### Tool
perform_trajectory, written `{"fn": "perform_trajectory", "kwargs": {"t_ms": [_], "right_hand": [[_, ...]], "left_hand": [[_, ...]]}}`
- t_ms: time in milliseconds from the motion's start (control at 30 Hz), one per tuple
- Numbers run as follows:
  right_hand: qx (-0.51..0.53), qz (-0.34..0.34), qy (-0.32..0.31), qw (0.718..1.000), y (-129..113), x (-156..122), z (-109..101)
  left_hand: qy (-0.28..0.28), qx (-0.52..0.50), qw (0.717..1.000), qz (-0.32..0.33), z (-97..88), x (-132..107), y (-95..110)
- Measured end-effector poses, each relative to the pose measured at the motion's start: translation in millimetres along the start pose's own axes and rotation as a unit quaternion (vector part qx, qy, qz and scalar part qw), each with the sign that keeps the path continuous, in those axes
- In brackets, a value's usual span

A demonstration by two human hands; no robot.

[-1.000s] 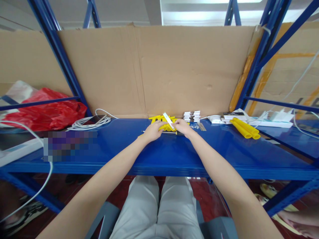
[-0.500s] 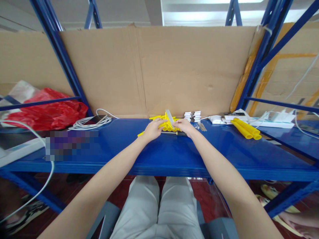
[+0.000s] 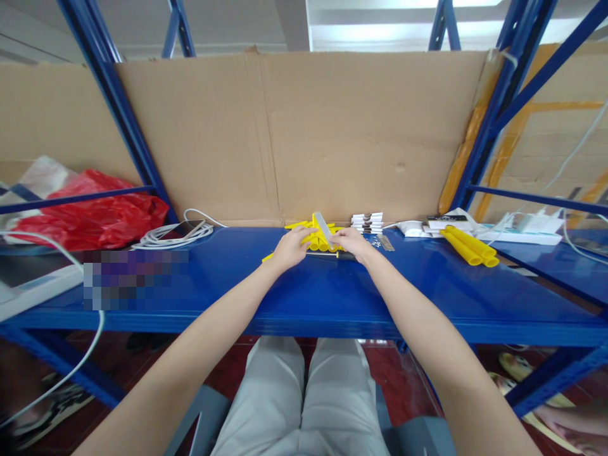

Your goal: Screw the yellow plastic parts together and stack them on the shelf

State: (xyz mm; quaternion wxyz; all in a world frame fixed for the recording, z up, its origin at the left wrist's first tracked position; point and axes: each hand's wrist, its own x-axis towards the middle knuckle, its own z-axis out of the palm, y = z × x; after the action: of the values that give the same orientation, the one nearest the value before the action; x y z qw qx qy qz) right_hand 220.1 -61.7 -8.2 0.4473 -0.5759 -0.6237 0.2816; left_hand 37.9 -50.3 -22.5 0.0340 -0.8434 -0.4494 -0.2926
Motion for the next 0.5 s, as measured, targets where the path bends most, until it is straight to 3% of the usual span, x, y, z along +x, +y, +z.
{"fn": "perform_trajectory", "kwargs": {"t_ms": [133,500], "right_hand": [[0.042,0.064,0.021,0.997,-4.6,-2.9,0.9],[0.064,0.085,0.025,0.994,-7.1,-3.9,1.9]], "left_hand": [[0.003,0.001,1.0,0.002,0.5,0.0,1.0],[0.01,0.003,1.0,0.025,3.8,-0.4,3.5]]}}
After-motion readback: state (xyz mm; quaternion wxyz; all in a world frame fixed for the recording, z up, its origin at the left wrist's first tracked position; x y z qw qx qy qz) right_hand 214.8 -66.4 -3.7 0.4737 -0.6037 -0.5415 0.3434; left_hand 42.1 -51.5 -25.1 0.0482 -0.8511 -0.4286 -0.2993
